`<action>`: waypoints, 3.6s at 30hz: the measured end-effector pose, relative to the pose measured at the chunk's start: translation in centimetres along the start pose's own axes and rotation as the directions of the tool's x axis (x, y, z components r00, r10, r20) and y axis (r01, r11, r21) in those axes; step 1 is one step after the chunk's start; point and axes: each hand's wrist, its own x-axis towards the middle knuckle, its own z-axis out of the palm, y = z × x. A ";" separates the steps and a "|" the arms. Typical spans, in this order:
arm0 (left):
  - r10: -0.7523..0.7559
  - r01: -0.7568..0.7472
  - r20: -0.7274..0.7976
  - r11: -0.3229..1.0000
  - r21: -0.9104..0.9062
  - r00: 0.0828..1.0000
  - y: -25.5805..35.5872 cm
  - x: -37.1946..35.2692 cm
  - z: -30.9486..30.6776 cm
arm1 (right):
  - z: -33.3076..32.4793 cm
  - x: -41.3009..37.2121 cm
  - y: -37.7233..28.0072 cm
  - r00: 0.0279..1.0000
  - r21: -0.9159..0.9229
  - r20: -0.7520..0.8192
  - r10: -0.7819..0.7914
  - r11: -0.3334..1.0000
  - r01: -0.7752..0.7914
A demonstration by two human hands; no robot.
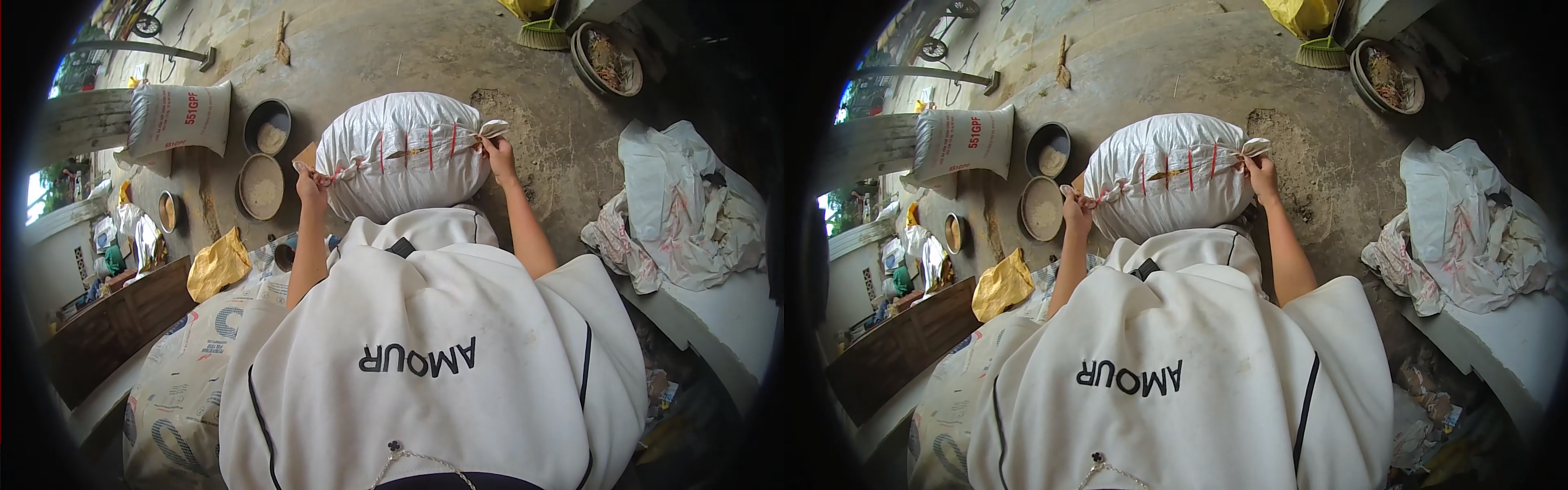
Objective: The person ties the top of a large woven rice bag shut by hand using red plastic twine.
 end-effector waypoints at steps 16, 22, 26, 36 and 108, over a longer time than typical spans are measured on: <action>-0.021 0.022 0.051 0.999 -0.033 0.998 -0.2 0.3 -0.7 | 1.9 -2.4 -2.1 0.834 -0.681 -0.150 -0.531 0.667 0.303; -0.026 0.019 0.087 0.996 0.087 0.996 0.1 0.6 -0.5 | -3.8 -0.2 -0.2 0.741 -0.358 -0.641 0.202 0.775 -0.521; -0.076 0.078 0.076 0.997 -0.029 0.994 0.0 0.5 -0.9 | -0.4 -2.4 -2.5 0.807 -0.863 0.130 -0.576 0.335 0.378; -0.015 0.030 0.100 0.988 -0.148 0.995 -0.1 0.8 -1.3 | -1.4 0.1 -3.0 0.959 -0.372 0.158 -0.235 0.886 0.278; 0.464 -0.373 -0.123 0.819 0.436 0.877 37.6 25.3 8.8 | 44.8 29.3 -28.2 0.947 -0.021 0.295 -0.129 0.990 0.141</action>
